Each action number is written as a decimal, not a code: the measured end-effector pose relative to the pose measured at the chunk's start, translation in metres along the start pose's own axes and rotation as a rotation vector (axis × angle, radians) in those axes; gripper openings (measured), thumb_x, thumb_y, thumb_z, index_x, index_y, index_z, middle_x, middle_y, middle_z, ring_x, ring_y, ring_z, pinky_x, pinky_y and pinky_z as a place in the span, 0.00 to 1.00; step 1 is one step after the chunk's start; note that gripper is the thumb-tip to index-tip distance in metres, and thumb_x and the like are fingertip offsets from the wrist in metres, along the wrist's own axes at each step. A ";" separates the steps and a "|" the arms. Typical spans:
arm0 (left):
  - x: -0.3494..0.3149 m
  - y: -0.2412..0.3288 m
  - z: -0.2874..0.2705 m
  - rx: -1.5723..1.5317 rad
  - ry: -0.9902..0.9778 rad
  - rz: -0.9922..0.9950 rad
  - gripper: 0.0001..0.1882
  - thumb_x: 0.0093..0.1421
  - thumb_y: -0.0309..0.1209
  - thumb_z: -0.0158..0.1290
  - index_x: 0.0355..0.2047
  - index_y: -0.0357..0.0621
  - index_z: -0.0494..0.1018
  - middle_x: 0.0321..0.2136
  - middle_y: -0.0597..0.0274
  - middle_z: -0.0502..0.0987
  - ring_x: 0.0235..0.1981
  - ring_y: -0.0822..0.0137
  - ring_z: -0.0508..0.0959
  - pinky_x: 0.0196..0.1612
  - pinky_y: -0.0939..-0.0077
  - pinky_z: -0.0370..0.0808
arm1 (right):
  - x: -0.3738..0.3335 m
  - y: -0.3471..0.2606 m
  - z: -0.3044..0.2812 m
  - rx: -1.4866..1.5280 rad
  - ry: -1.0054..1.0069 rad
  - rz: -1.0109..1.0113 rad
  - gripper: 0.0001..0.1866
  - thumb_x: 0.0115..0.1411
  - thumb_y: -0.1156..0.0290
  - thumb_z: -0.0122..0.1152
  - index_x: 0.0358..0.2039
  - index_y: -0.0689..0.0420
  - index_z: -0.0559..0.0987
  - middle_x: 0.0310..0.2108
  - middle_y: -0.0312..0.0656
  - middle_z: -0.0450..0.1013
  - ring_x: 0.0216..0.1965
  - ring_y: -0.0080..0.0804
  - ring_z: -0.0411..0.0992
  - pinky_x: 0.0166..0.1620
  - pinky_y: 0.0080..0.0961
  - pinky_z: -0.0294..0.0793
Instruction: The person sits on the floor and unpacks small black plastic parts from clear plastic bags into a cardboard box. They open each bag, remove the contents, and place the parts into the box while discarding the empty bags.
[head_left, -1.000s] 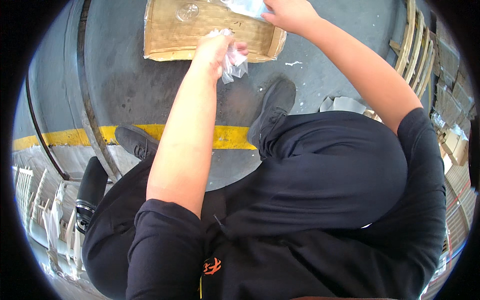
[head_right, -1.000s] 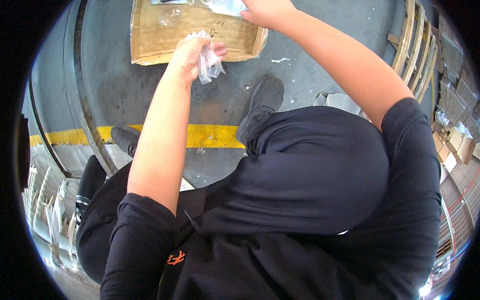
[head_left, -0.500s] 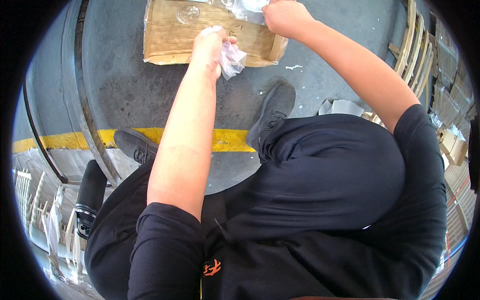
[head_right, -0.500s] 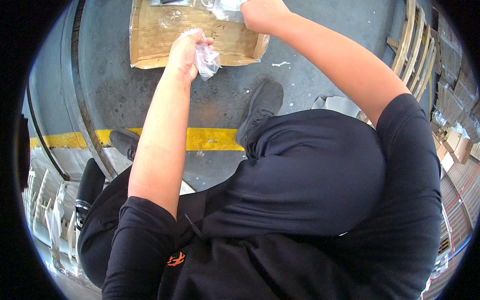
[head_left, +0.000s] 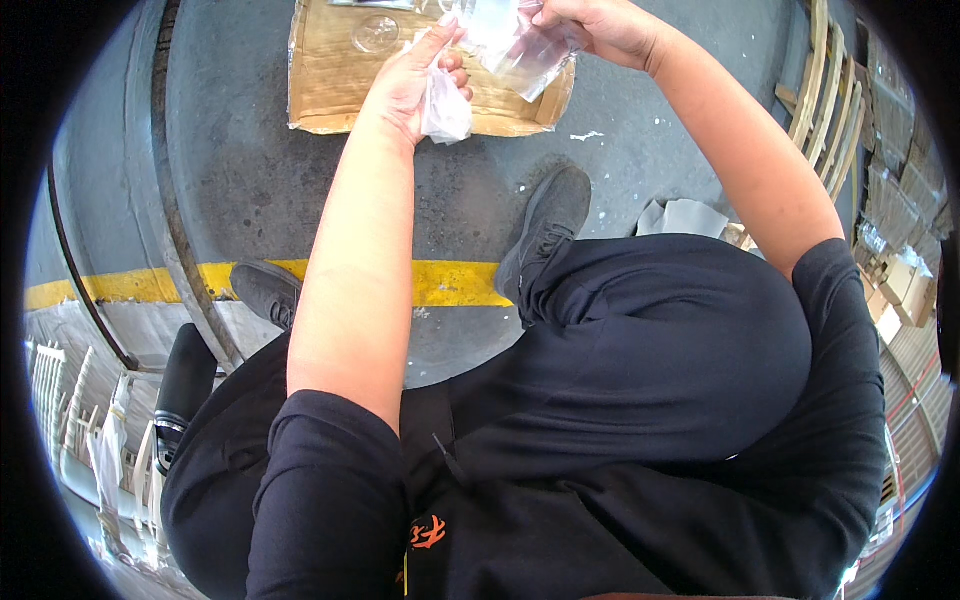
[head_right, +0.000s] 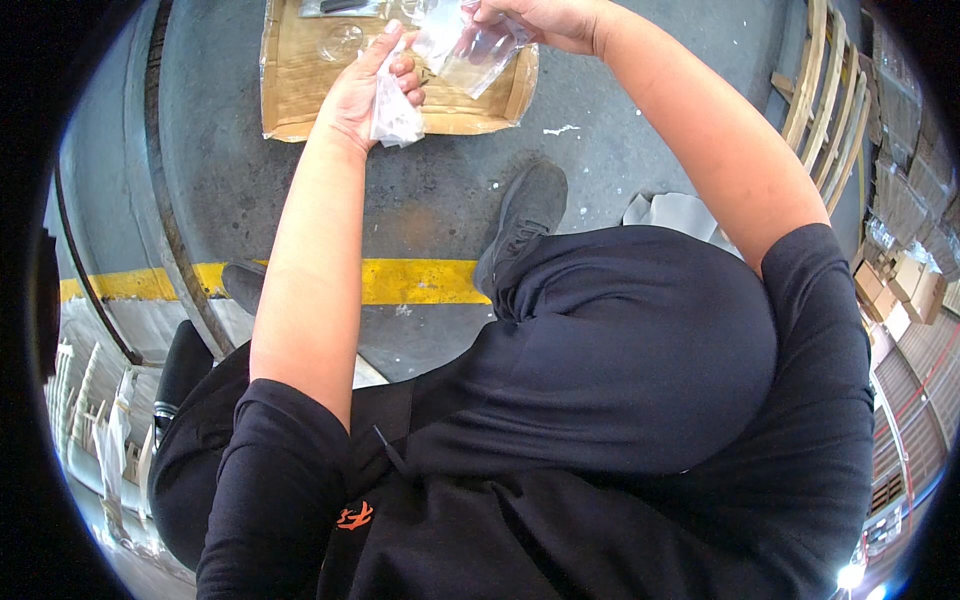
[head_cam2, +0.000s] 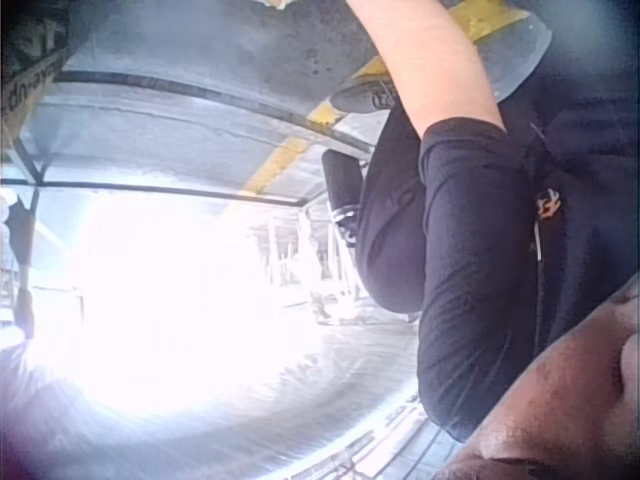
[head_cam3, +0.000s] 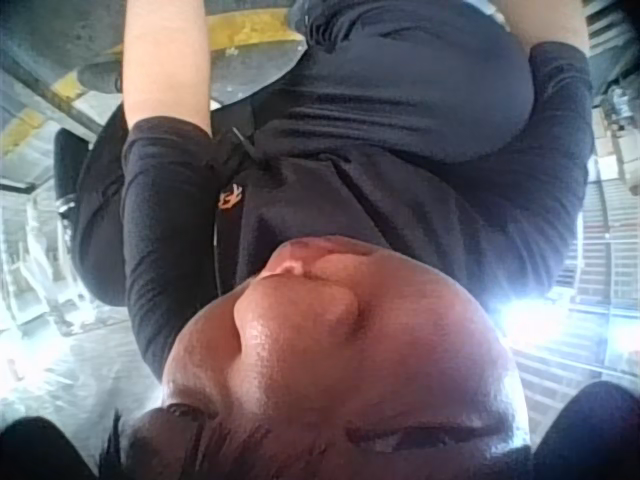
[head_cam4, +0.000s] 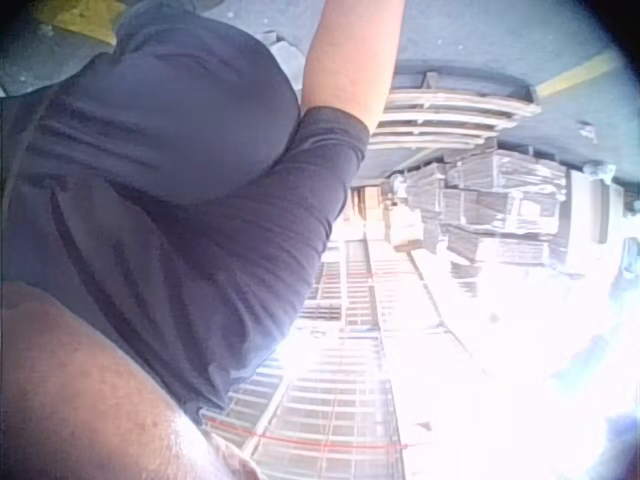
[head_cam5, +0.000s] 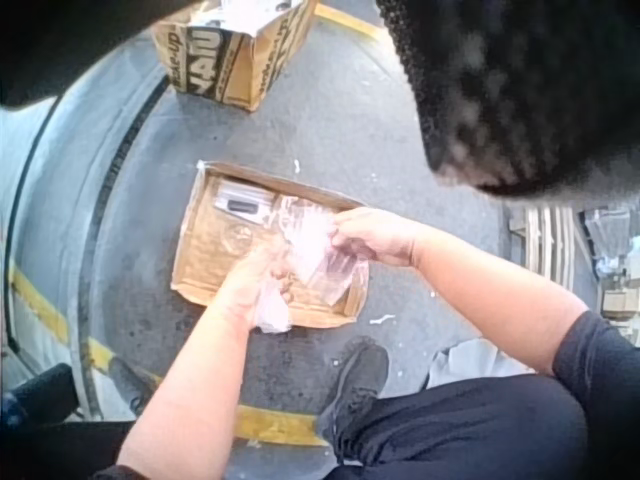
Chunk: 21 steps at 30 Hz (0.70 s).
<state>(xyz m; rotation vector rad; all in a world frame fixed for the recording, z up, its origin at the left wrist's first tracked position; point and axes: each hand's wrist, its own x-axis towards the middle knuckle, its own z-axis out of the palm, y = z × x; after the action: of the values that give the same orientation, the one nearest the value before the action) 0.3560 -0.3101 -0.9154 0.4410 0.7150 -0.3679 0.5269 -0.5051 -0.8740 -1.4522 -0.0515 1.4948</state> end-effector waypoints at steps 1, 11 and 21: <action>-0.003 0.000 -0.005 -0.070 -0.076 -0.082 0.16 0.63 0.40 0.64 0.39 0.42 0.73 0.21 0.69 0.68 0.20 0.73 0.70 0.23 0.74 0.71 | 0.000 0.003 0.007 0.063 0.004 0.028 0.06 0.60 0.73 0.58 0.37 0.55 0.81 0.31 0.31 0.78 0.32 0.24 0.75 0.39 0.23 0.75; 0.007 -0.031 -0.022 -0.095 0.097 -0.003 0.18 0.59 0.31 0.64 0.47 0.38 0.74 0.32 0.61 0.78 0.26 0.67 0.77 0.28 0.70 0.78 | -0.015 0.022 0.048 -0.020 0.094 0.196 0.21 0.64 0.53 0.62 0.42 0.61 0.81 0.31 0.41 0.80 0.31 0.29 0.82 0.31 0.24 0.83; 0.012 -0.039 -0.022 -0.149 0.263 0.036 0.20 0.62 0.27 0.60 0.53 0.36 0.71 0.48 0.51 0.80 0.47 0.57 0.82 0.49 0.59 0.81 | -0.024 0.056 0.043 0.121 0.013 0.301 0.11 0.62 0.67 0.66 0.41 0.59 0.80 0.33 0.38 0.80 0.32 0.25 0.79 0.33 0.24 0.82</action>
<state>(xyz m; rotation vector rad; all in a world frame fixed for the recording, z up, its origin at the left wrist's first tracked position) 0.3345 -0.3340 -0.9486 0.3641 0.9816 -0.2222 0.4551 -0.5232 -0.8801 -1.4164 0.2720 1.6974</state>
